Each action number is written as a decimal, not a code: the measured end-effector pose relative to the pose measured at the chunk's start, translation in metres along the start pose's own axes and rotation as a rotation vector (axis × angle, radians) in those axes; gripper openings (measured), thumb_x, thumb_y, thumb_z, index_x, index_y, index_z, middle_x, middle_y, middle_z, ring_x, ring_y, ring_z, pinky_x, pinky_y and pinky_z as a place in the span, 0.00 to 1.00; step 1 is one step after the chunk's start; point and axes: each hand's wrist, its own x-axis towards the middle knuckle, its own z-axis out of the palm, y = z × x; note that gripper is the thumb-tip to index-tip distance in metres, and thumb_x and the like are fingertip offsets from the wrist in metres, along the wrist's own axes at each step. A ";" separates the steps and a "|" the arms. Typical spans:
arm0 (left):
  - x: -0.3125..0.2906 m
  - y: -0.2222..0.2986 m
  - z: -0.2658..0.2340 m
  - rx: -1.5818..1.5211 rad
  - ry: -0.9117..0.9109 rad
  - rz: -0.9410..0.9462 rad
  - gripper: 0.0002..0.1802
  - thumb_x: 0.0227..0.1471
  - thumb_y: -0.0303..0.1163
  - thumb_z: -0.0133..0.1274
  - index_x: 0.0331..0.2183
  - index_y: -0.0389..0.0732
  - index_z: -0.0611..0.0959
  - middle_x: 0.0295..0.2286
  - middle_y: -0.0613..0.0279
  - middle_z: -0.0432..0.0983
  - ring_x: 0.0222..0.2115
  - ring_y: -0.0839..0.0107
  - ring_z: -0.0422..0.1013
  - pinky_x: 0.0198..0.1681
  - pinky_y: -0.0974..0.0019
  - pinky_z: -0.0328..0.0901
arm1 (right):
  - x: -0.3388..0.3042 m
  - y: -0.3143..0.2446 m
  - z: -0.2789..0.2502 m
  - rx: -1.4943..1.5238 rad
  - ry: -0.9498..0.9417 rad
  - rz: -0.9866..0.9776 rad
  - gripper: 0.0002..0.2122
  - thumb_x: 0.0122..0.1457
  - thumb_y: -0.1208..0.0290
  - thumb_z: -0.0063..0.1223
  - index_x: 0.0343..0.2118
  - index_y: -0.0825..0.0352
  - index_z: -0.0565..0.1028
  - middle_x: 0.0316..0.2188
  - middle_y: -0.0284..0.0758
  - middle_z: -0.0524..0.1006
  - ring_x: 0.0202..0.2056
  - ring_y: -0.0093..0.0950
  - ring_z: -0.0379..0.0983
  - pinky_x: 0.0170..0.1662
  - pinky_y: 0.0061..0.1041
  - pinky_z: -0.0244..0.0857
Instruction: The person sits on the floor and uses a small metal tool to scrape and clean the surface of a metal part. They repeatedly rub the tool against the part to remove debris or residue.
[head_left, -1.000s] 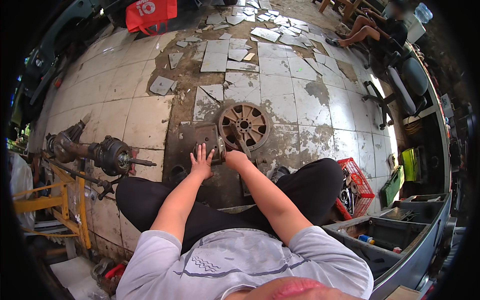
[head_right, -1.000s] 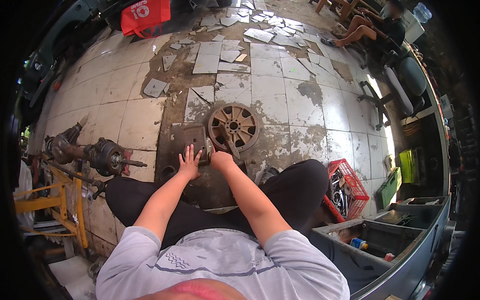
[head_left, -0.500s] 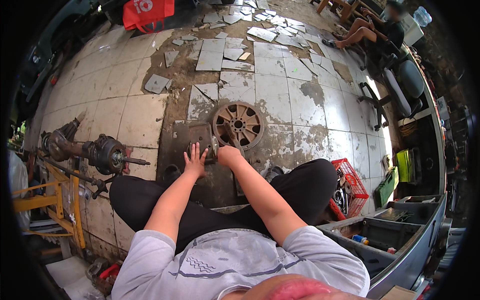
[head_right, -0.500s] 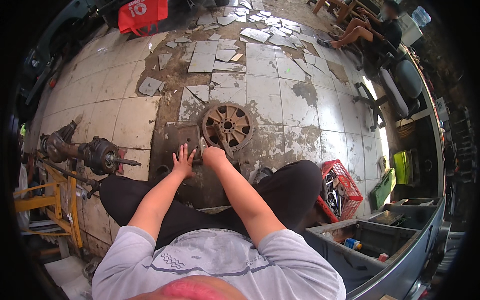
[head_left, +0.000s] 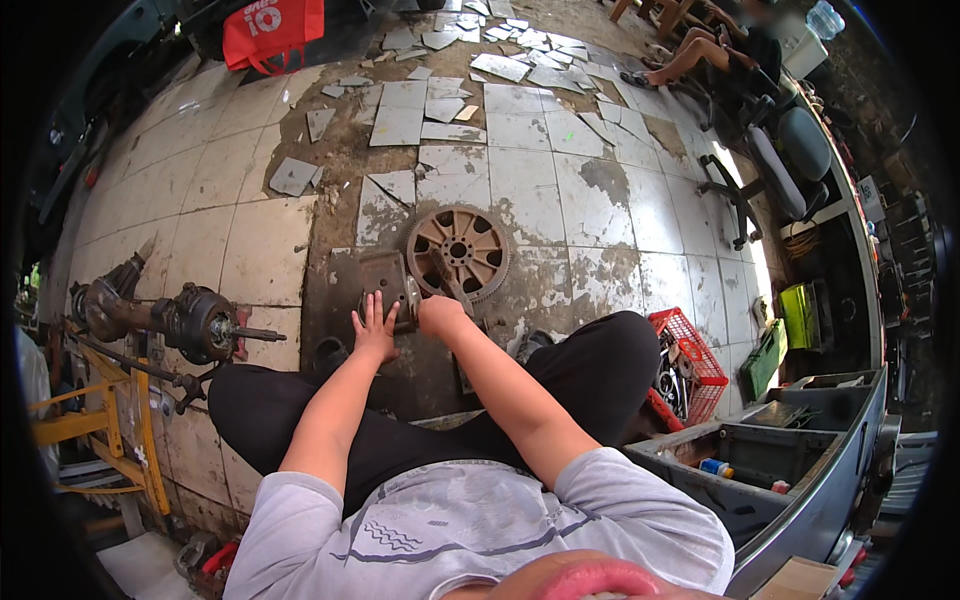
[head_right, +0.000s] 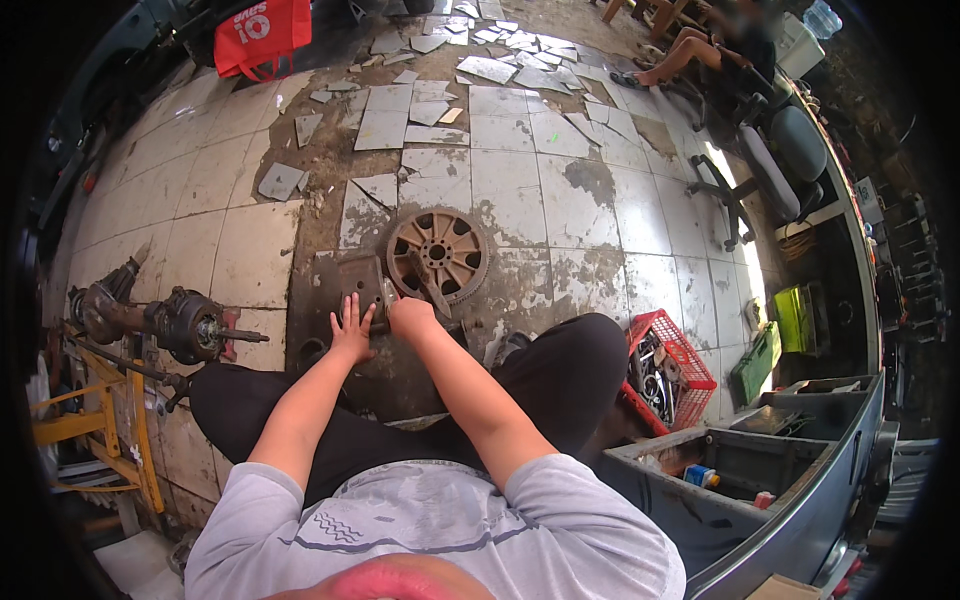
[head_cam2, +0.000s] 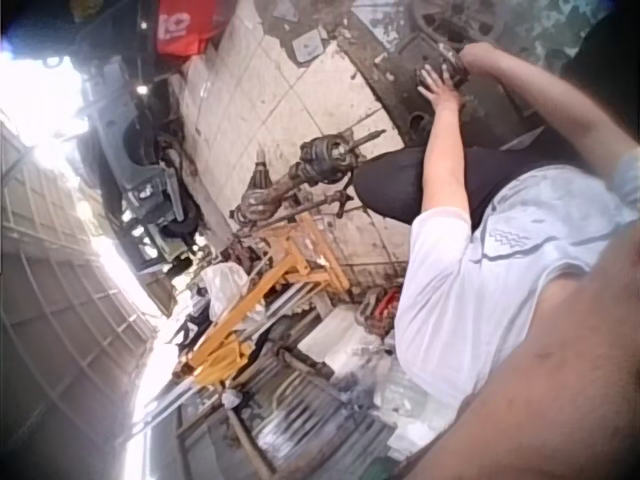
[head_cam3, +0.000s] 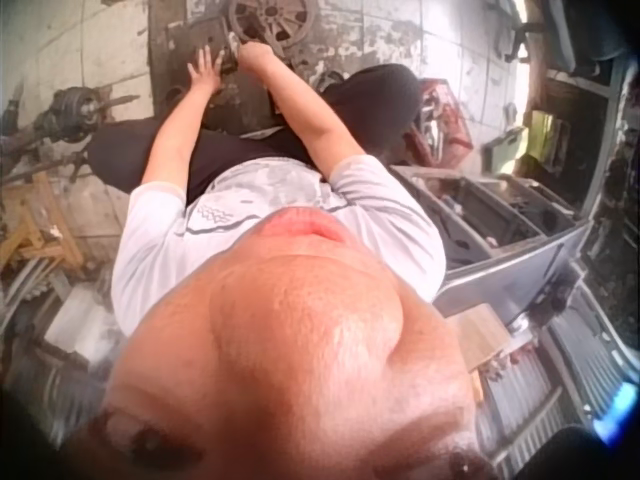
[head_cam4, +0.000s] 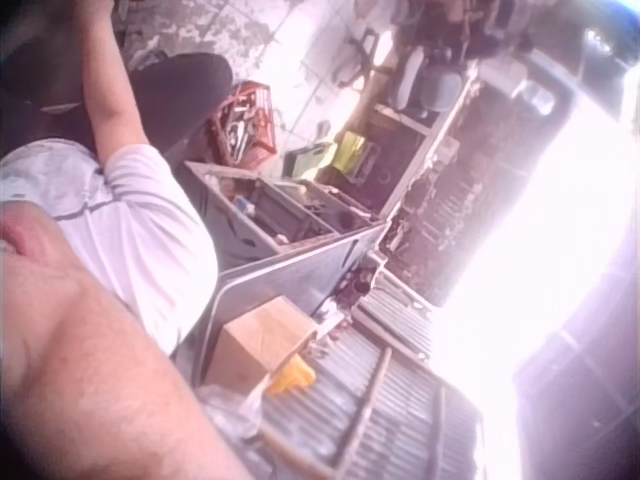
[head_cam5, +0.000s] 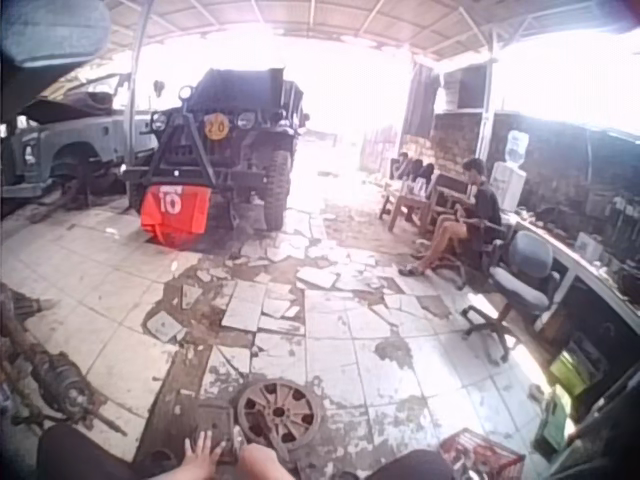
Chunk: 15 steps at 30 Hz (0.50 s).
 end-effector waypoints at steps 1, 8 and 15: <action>0.000 0.003 -0.003 0.008 -0.001 0.007 0.71 0.46 0.58 0.68 0.74 0.56 0.38 0.72 0.45 0.14 0.73 0.47 0.16 0.70 0.28 0.30 | 0.002 0.004 0.002 0.011 0.007 0.009 0.11 0.60 0.70 0.53 0.42 0.64 0.84 0.42 0.43 0.85 0.45 0.43 0.82 0.48 0.43 0.77; -0.005 0.003 -0.008 -0.009 -0.035 -0.004 0.67 0.48 0.56 0.66 0.75 0.58 0.39 0.73 0.47 0.15 0.73 0.48 0.16 0.70 0.28 0.29 | 0.007 0.002 0.004 0.024 0.016 -0.009 0.12 0.61 0.70 0.53 0.42 0.64 0.84 0.43 0.43 0.85 0.46 0.42 0.82 0.48 0.44 0.77; -0.004 0.001 -0.004 -0.020 -0.025 -0.002 0.68 0.48 0.56 0.67 0.75 0.58 0.39 0.72 0.47 0.15 0.73 0.47 0.15 0.70 0.28 0.29 | 0.000 -0.001 0.004 -0.044 -0.007 -0.016 0.12 0.59 0.67 0.56 0.43 0.62 0.85 0.44 0.43 0.85 0.47 0.42 0.82 0.49 0.41 0.77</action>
